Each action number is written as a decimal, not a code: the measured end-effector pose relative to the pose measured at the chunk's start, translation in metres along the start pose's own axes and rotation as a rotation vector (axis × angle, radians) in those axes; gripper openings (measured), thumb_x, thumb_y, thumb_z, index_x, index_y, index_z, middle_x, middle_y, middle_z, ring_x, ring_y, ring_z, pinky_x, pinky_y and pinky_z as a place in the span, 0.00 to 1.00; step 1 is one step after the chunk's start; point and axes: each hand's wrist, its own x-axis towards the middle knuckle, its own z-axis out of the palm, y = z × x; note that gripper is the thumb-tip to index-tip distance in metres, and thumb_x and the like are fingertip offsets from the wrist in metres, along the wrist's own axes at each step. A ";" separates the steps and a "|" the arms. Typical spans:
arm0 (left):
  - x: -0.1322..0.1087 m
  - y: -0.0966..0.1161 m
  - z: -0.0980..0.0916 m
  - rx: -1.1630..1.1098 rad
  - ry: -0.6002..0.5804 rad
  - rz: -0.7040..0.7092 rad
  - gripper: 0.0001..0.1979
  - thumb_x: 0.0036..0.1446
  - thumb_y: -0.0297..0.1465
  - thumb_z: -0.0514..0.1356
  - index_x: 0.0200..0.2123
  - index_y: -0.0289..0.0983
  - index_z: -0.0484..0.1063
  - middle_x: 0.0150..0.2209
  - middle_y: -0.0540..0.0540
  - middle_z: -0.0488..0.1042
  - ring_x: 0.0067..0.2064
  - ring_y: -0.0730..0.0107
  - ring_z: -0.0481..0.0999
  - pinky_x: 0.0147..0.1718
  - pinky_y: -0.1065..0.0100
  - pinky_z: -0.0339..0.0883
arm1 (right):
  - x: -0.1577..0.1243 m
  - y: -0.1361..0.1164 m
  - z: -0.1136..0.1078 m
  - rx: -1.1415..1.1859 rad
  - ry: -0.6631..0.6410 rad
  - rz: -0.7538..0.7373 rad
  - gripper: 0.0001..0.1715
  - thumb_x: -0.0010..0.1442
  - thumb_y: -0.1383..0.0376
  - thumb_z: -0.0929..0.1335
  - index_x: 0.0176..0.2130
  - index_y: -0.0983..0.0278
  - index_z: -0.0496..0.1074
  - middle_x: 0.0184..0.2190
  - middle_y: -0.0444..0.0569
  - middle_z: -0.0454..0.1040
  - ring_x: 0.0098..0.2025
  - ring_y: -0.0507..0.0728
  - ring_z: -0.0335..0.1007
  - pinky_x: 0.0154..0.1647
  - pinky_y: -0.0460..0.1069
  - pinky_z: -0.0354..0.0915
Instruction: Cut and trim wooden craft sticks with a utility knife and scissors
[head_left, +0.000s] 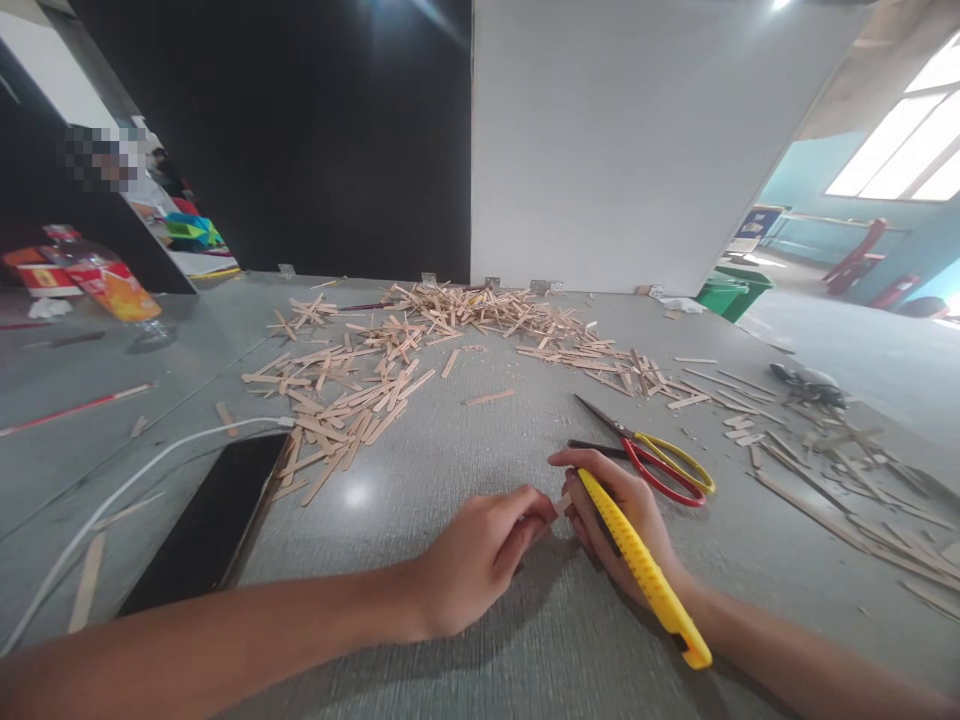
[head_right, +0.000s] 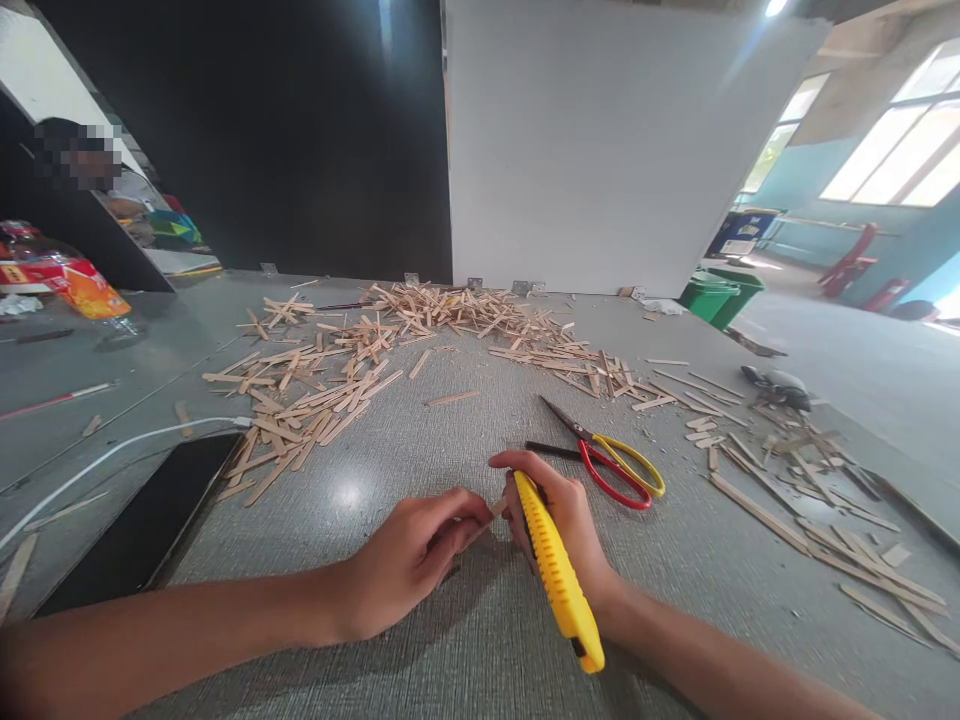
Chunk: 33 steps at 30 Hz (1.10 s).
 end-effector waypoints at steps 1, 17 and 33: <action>0.000 0.001 0.000 -0.006 -0.010 -0.008 0.13 0.77 0.33 0.47 0.43 0.39 0.69 0.30 0.52 0.71 0.27 0.73 0.67 0.31 0.69 0.60 | 0.000 0.000 0.000 0.001 -0.010 -0.006 0.16 0.65 0.69 0.66 0.52 0.61 0.73 0.20 0.35 0.62 0.20 0.50 0.56 0.20 0.44 0.55; 0.002 -0.001 0.004 -0.045 -0.051 -0.104 0.11 0.74 0.28 0.48 0.35 0.41 0.58 0.27 0.56 0.59 0.26 0.72 0.57 0.29 0.67 0.51 | -0.002 0.009 -0.002 0.058 -0.069 0.074 0.15 0.66 0.67 0.68 0.53 0.60 0.74 0.21 0.36 0.61 0.23 0.52 0.57 0.21 0.46 0.54; -0.002 -0.008 0.011 -0.087 0.006 -0.114 0.08 0.75 0.30 0.47 0.38 0.41 0.58 0.27 0.56 0.59 0.26 0.72 0.56 0.27 0.67 0.49 | -0.002 0.006 0.001 0.080 -0.042 0.092 0.14 0.64 0.68 0.67 0.50 0.60 0.75 0.23 0.36 0.59 0.21 0.50 0.54 0.20 0.45 0.51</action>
